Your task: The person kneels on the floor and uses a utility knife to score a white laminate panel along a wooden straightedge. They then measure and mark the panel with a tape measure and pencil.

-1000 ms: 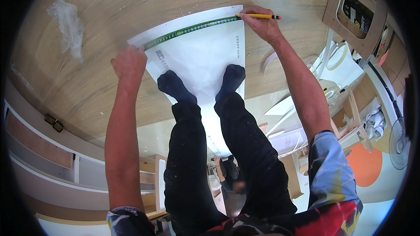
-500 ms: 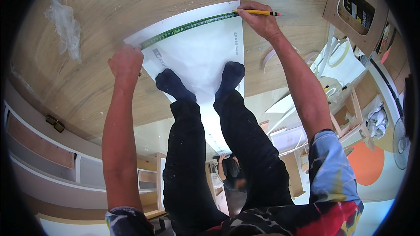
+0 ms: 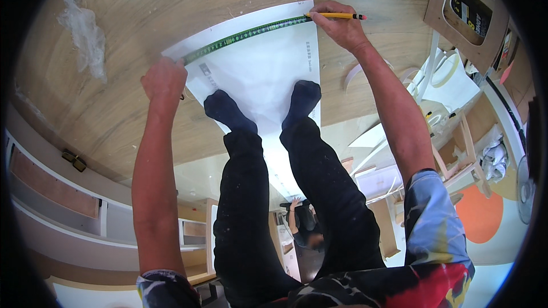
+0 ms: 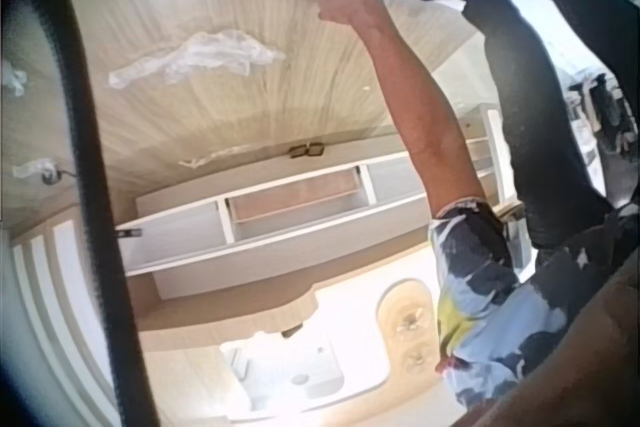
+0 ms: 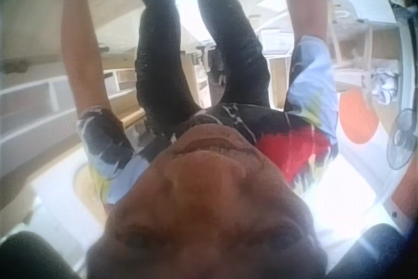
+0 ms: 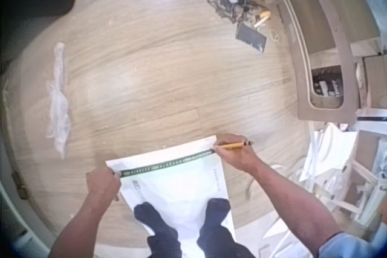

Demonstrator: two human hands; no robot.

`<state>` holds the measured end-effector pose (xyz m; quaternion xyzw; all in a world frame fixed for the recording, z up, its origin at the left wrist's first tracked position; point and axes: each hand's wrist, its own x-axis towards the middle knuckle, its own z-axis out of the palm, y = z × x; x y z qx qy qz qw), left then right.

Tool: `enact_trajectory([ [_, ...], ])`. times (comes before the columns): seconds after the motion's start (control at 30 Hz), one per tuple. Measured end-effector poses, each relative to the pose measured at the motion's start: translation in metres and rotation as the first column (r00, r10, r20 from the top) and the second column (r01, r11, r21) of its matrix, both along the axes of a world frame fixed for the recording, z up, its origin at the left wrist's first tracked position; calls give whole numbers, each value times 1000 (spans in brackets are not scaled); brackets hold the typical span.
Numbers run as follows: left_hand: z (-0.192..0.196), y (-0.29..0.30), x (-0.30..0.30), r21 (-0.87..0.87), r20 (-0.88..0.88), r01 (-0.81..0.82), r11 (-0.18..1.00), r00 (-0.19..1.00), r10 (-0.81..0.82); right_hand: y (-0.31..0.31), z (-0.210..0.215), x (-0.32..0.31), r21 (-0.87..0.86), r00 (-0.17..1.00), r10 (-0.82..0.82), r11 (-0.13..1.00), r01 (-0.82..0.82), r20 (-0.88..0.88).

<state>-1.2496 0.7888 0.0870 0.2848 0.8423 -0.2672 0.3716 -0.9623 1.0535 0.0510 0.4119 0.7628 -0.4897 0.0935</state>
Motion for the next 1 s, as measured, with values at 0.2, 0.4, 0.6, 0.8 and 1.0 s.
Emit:
enact_trajectory([
  [0.2, -3, -3, -1, -19, 4, -6, 1000, 1000, 6, -2, 3, 0, 24, 997, 0, 1000, 2, -73],
  [0.4, 3, 7, -2, -116, 56, -49, 992, 997, 55, -1, 3, -1, 42, 999, 41, 998, -40, -5],
  [0.6, 1, 12, -2, -97, 47, -26, 995, 998, 31, -2, 5, 1, 70, 999, 13, 997, -10, -44],
  [0.8, 26, -21, -8, 95, 245, 55, 994, 967, -77, -20, 77, 19, -444, 209, -929, 333, 832, -304],
  [1.0, 169, -53, 48, 346, 317, 57, 937, 932, -174, -158, 254, 213, -62, 846, -400, 892, 448, 352],
])
